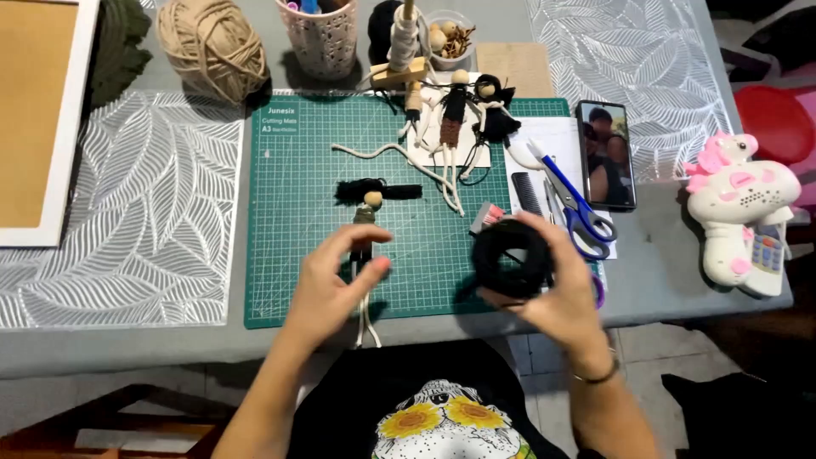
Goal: Assembling and detailing small handmade dolls using yarn, scissors, and a comb.
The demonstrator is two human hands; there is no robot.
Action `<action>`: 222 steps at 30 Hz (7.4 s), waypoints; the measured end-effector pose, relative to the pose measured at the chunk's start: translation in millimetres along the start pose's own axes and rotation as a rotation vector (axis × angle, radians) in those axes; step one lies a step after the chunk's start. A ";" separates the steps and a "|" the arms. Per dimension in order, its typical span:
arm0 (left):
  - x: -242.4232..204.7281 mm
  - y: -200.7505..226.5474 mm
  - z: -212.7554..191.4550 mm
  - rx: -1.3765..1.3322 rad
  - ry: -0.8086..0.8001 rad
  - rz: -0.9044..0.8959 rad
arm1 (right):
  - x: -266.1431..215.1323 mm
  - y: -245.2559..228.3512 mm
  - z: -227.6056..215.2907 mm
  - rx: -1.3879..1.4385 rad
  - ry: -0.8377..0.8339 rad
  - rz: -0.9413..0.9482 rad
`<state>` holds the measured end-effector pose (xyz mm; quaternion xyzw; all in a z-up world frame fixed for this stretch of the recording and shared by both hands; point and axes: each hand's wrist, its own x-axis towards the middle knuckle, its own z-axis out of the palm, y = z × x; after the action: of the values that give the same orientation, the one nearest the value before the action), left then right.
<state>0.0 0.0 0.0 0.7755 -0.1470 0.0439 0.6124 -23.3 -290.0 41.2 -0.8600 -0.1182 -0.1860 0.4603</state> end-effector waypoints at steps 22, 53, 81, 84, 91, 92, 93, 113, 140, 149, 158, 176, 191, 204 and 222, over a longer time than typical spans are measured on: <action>0.8 -2.9 50.3 -0.437 -0.188 -0.163 | 3.4 -23.3 47.9 0.264 -0.197 0.093; -46.2 -7.3 -83.9 0.136 0.161 -0.036 | -20.2 3.6 77.7 -0.096 -0.151 -0.005; 13.9 -21.2 12.4 0.487 -0.006 0.306 | 24.2 -13.9 81.4 0.054 -0.255 0.011; 19.7 -22.3 18.6 0.532 0.112 0.240 | 48.9 -17.0 81.3 0.058 -0.324 -0.014; 26.0 -29.6 20.6 0.731 0.227 0.198 | 94.3 -9.8 88.6 -0.254 -0.466 -0.162; 27.8 -29.4 20.7 0.802 0.247 0.209 | 98.3 -5.1 93.8 -0.276 -0.484 -0.154; 31.6 -29.4 20.4 0.874 0.269 0.224 | 104.5 -0.2 99.1 -0.298 -0.500 -0.149; 34.4 -40.1 23.3 1.000 0.350 0.293 | 108.4 39.2 135.8 -0.322 -0.440 -0.253; 37.2 -38.5 27.5 1.057 0.414 0.278 | 89.6 26.1 111.8 -0.017 -0.436 -0.063; 38.6 -40.4 29.5 1.139 0.445 0.327 | 89.7 25.0 116.7 -0.005 -0.466 -0.046; 39.0 -40.9 29.7 1.119 0.431 0.293 | 87.9 21.8 118.9 -0.019 -0.459 -0.044; 34.8 -36.5 29.1 1.108 0.413 0.250 | 85.1 15.4 120.8 -0.018 -0.489 -0.073; 36.7 -45.8 34.8 1.073 0.438 0.165 | 82.9 18.3 121.9 -0.121 -0.537 -0.063; 38.8 -31.6 26.5 0.992 0.464 0.209 | 84.9 24.6 118.4 -0.097 -0.491 -0.100; 21.4 0.0 34.4 0.244 0.096 0.260 | 0.3 2.7 4.2 -0.136 -0.080 0.062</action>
<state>16.6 -36.9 -3.2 0.8154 -0.2102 0.1771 0.5094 -21.1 -287.9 37.1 -0.8992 -0.0968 -0.1444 0.4014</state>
